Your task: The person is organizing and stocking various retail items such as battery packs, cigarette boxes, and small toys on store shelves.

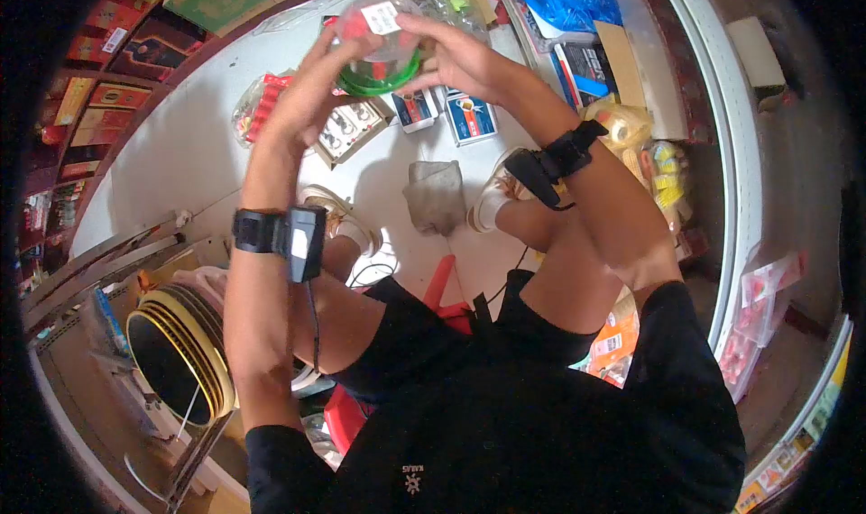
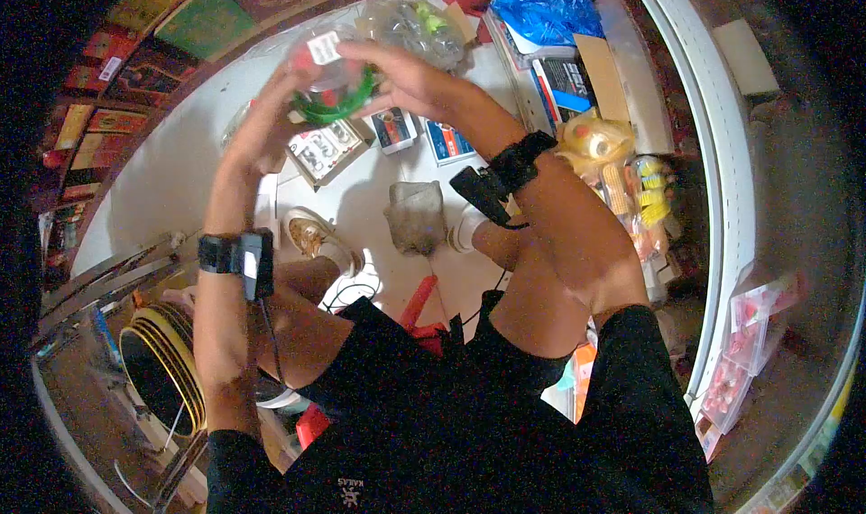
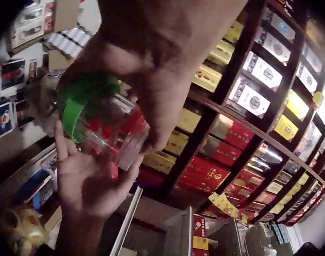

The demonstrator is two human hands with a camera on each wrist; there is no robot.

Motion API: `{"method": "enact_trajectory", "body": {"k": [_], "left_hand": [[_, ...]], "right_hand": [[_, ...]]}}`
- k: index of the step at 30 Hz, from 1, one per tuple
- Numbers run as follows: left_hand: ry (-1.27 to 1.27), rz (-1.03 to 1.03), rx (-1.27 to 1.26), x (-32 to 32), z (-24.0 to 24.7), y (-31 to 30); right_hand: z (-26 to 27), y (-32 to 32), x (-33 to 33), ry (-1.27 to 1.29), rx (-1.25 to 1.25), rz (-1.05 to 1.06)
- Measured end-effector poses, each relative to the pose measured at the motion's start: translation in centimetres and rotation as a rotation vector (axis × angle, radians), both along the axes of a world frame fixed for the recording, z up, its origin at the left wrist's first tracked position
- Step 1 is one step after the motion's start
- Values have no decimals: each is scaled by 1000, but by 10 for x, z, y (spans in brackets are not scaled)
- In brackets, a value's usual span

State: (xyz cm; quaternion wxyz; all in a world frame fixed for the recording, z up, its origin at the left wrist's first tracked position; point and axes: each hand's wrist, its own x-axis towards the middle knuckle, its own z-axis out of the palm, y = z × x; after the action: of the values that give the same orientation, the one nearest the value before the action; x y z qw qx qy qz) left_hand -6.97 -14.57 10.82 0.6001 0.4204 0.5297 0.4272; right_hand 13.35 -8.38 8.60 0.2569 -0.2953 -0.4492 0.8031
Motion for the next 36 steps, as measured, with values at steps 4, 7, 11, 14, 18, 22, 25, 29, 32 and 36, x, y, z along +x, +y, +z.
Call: {"method": "enact_trajectory", "body": {"k": [4, 7, 11, 14, 18, 22, 25, 29, 32, 36], "left_hand": [[55, -89, -34, -18, 47, -15], [83, -123, -42, -45, 49, -20], [0, -97, -118, -96, -19, -31], [-125, -42, -171, -126, -102, -54], [-215, 170, -342, -139, -182, -105], [-345, 398, -382, -150, -245, -144], [-458, 582, -339, -173, -307, -160], [-496, 677, -385, -196, -381, -156], [-583, 755, -340, -198, -387, -121], [-602, 727, -442, -216, -386, -101]], "right_hand": [[12, -14, -14, 41, 135, 9], [23, -25, -36, 26, 248, -16], [-7, -36, -79, -132, 201, 72], [-61, -39, -112, -217, 95, 241], [-152, -51, -153, -345, -78, 394], [-234, -68, -204, -431, -133, 473], [-282, -73, -255, -476, -67, 493], [-338, -59, -296, -546, 391, 478], [-347, -46, -308, -586, 392, 394], [-359, -49, -318, -521, 607, 181]]}}
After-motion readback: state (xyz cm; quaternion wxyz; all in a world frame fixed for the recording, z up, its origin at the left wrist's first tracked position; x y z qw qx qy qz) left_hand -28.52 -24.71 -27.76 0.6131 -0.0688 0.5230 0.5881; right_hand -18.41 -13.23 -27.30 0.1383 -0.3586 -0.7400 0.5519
